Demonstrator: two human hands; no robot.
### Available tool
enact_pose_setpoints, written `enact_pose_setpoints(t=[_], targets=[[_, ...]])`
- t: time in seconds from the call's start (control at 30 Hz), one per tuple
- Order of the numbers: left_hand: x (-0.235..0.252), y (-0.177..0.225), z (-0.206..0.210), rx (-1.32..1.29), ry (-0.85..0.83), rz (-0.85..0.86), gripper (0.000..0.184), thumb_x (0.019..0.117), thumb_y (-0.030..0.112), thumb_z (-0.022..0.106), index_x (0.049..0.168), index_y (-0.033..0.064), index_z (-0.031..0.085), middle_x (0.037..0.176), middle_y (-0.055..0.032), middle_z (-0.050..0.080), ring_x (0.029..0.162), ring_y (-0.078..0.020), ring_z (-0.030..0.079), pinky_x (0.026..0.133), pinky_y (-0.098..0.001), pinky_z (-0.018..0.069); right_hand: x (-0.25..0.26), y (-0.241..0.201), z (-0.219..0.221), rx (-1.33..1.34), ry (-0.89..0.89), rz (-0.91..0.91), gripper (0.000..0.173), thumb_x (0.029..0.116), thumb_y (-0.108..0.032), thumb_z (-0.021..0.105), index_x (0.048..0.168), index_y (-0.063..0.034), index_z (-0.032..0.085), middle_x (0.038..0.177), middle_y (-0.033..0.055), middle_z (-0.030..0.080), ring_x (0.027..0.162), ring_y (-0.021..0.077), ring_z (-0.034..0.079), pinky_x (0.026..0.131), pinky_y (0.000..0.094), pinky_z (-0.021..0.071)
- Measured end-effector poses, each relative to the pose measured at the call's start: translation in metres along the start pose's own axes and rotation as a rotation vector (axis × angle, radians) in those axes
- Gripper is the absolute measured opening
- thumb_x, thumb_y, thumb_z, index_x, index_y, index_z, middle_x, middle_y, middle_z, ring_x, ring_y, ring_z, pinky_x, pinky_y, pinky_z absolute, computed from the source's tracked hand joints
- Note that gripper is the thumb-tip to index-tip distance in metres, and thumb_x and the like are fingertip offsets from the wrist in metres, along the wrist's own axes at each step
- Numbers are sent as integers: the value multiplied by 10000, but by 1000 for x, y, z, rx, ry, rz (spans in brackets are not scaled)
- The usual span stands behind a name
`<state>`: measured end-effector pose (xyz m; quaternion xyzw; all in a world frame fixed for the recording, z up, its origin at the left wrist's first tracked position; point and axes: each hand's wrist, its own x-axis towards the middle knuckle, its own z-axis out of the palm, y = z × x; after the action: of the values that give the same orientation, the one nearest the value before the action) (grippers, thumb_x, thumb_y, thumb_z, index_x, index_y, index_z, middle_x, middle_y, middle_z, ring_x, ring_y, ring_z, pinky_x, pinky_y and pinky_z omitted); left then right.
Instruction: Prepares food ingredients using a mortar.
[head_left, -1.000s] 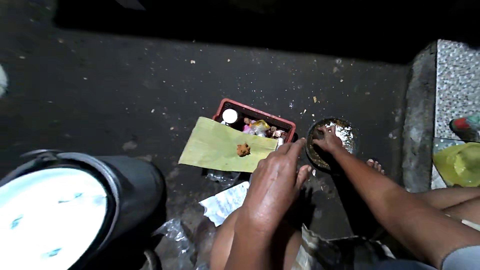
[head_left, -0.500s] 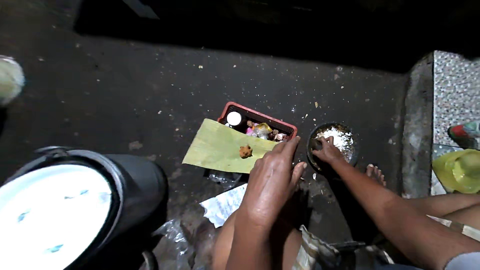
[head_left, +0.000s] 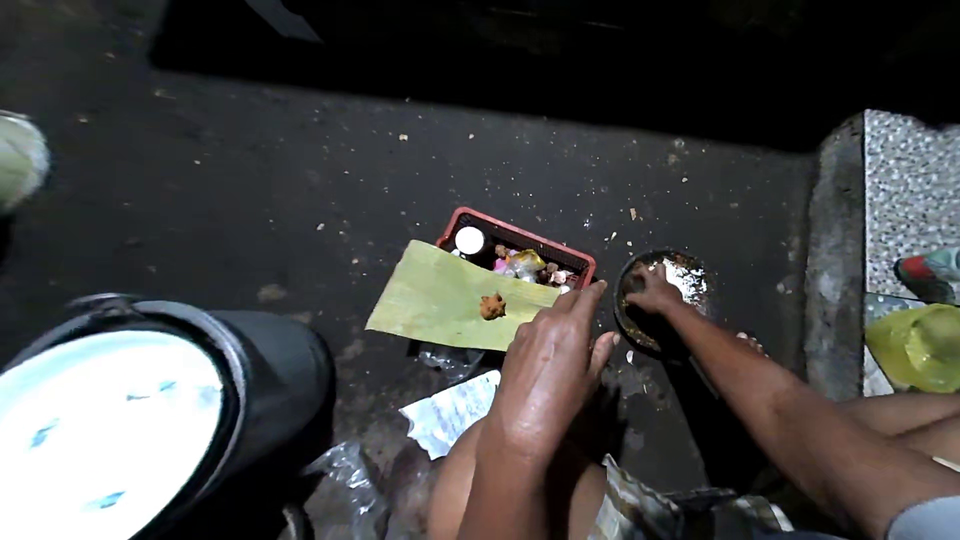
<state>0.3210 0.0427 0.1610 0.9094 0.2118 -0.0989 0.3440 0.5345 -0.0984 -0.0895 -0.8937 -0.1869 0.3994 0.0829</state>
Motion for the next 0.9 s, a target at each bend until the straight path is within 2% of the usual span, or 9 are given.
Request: enact_pose_setpoints(t=[0.1,0.17,0.27,0.4,0.5,0.57,0.67,0.77,0.9], targets=[[2,-3,-1,6,-1,5,512,1023,341,610,1490,152,520,1335,-136,636,1087,-343,679,887,-562,549,-29,14,26,-257,-51,-122,674,897,-412,724,1510,-251,497,1613,212,343,1071,428,673,856,597,568],[4,-3,-2,8,17,10,507,1022,336,613,1484,145,529,1338,-140,638,1085,-352,680,886,-568,549,-28,29,24,-328,-9,-187,644,915,-386,707,1515,-270,503,1620,199,347,1145,469,625,877,621,549],[-1,-4,-2,2,12,6,507,1023,326,615,1490,152,522,1349,-134,632,1086,-341,680,885,-564,550,-18,16,12,-302,10,-134,606,944,-399,693,1505,-258,514,1609,200,362,1157,458,622,913,616,532],[-4,-4,0,3,4,12,516,1020,319,622,1494,144,518,1348,-146,630,1093,-350,678,895,-571,546,-17,5,9,-105,-4,7,679,901,-444,748,1501,-241,502,1609,217,343,1141,430,650,916,608,548],[-4,-5,0,0,24,10,523,1020,324,615,1500,144,511,1355,-140,628,1096,-348,679,900,-565,550,-30,14,25,-301,-57,-133,669,908,-400,710,1518,-239,488,1614,223,339,1118,454,647,873,614,550],[-3,-3,1,-2,8,-2,520,1022,321,617,1498,142,511,1351,-145,630,1098,-351,678,896,-568,547,-28,26,21,-378,-47,-196,668,911,-356,723,1527,-258,484,1623,206,342,1193,498,588,898,647,527],[-4,-3,1,6,-21,-13,516,1022,329,619,1495,151,516,1347,-143,631,1099,-347,678,896,-573,547,-11,17,-7,-188,-65,-123,639,904,-388,758,1487,-243,536,1600,234,365,1162,485,622,914,665,524],[-2,-5,1,-2,-12,4,523,1018,326,626,1496,147,514,1334,-150,635,1081,-349,683,897,-577,550,18,17,-37,139,-44,-67,627,886,-373,812,1436,-175,584,1541,291,405,1314,484,515,1017,690,457],[-3,-9,1,1,-1,4,535,1015,337,626,1502,150,508,1321,-150,642,1057,-353,690,887,-570,555,14,25,-16,21,33,-14,663,872,-472,794,1450,-245,562,1601,260,344,1236,484,586,924,689,517]])
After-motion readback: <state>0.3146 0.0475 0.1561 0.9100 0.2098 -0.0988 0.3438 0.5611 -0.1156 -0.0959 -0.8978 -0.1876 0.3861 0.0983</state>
